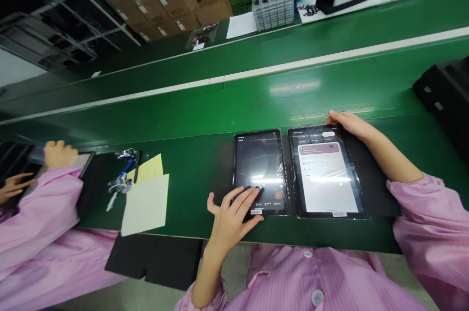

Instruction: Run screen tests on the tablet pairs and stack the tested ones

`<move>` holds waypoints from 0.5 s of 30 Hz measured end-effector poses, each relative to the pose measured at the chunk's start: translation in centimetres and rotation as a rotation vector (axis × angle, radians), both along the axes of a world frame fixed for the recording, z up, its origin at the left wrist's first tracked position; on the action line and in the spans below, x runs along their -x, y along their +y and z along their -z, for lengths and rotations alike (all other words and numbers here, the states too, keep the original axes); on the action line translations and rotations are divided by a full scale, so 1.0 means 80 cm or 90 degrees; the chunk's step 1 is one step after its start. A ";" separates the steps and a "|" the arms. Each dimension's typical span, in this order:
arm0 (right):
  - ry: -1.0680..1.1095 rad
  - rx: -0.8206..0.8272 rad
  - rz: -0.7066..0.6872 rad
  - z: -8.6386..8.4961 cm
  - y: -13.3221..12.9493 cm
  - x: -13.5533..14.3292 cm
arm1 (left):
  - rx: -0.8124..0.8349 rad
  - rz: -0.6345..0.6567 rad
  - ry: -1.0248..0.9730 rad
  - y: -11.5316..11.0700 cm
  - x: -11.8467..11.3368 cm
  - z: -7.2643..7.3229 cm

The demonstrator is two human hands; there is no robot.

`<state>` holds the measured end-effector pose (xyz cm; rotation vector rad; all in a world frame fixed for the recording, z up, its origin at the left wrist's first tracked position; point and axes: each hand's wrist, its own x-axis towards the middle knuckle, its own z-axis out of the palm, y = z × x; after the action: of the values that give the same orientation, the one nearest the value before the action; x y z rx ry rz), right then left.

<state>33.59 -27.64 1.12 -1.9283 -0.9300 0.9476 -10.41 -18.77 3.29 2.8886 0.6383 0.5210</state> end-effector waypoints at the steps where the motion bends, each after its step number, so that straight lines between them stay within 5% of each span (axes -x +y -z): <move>1: -0.001 -0.003 -0.001 0.001 0.000 0.000 | -0.010 -0.006 -0.011 0.000 0.001 0.000; 8: -0.006 -0.010 0.005 -0.002 0.000 0.003 | -0.019 -0.110 -0.009 -0.006 -0.017 0.007; 15: -0.016 -0.013 -0.003 -0.002 0.002 0.004 | -0.004 0.013 0.036 -0.023 -0.047 0.009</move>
<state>33.30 -27.49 1.31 -1.9262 -0.9565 0.9150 -6.67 -20.62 2.54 2.9226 0.6157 0.4415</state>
